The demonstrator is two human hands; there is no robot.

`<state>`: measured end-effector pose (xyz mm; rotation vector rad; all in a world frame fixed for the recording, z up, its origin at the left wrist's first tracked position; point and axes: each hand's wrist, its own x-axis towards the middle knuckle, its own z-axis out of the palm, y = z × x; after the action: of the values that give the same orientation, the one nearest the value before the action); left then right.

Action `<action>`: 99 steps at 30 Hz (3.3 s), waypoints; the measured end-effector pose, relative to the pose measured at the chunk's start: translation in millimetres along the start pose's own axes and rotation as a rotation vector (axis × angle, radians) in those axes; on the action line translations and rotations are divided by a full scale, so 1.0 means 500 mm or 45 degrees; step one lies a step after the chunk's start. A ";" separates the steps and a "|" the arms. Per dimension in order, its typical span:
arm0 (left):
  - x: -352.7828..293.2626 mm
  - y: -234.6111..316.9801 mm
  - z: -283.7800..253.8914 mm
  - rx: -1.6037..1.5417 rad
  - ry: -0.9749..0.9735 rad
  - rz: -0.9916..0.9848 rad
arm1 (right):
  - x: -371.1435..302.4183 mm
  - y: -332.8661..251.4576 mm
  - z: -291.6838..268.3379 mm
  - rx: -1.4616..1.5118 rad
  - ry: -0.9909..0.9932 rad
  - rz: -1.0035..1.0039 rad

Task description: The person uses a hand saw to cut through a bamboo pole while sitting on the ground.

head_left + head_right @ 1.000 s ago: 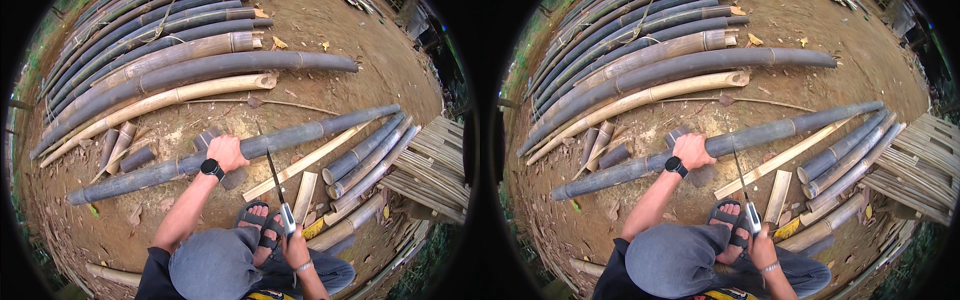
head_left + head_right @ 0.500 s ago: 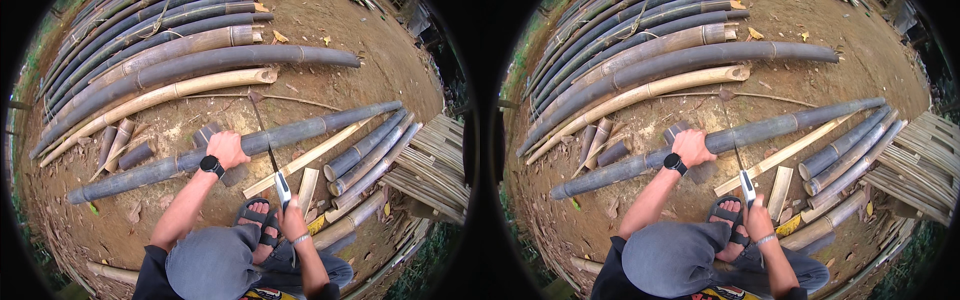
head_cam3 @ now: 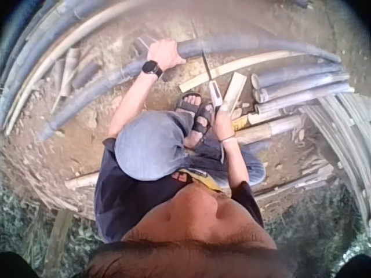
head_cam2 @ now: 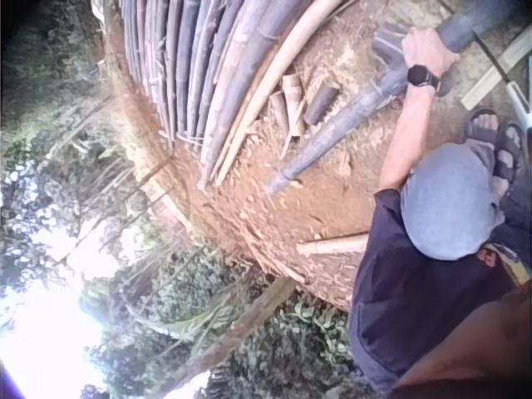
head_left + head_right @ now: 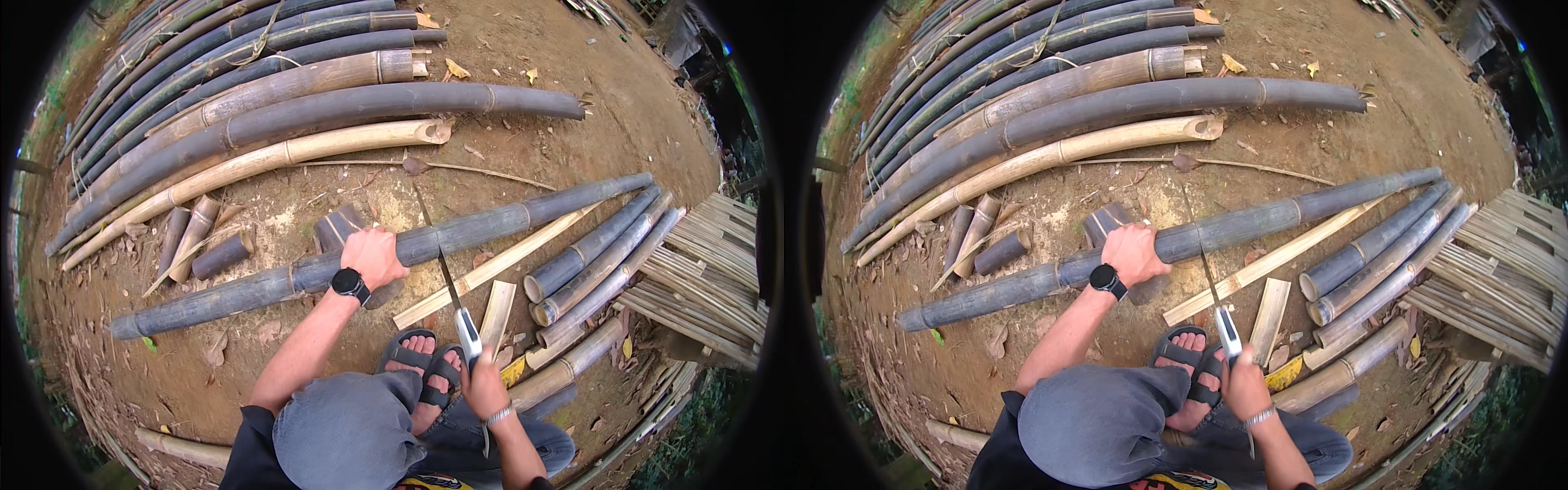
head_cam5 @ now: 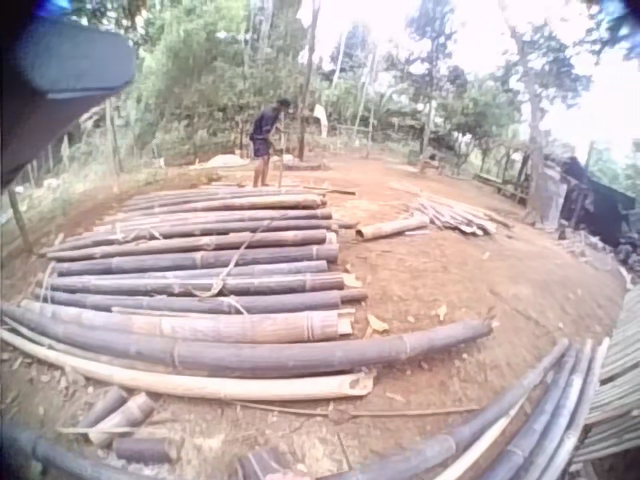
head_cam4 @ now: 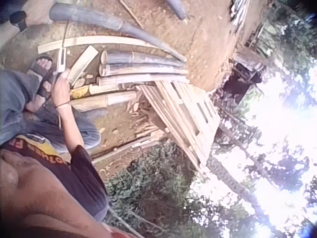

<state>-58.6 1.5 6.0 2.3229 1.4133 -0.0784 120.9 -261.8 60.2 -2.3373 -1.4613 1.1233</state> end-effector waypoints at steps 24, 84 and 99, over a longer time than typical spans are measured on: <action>-0.015 0.007 0.010 0.004 0.022 -0.050 | -0.130 0.022 0.008 0.105 0.000 -0.035; -0.012 -0.091 -0.023 0.205 0.196 0.042 | 0.033 -0.030 0.046 0.068 0.124 -0.054; -0.035 -0.076 0.000 0.177 0.302 0.091 | 0.139 0.005 0.056 0.019 0.059 -0.095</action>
<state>-99.6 1.7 -1.7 2.5646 1.4745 0.1275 120.3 -212.3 3.9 -2.2632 -1.5049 1.0508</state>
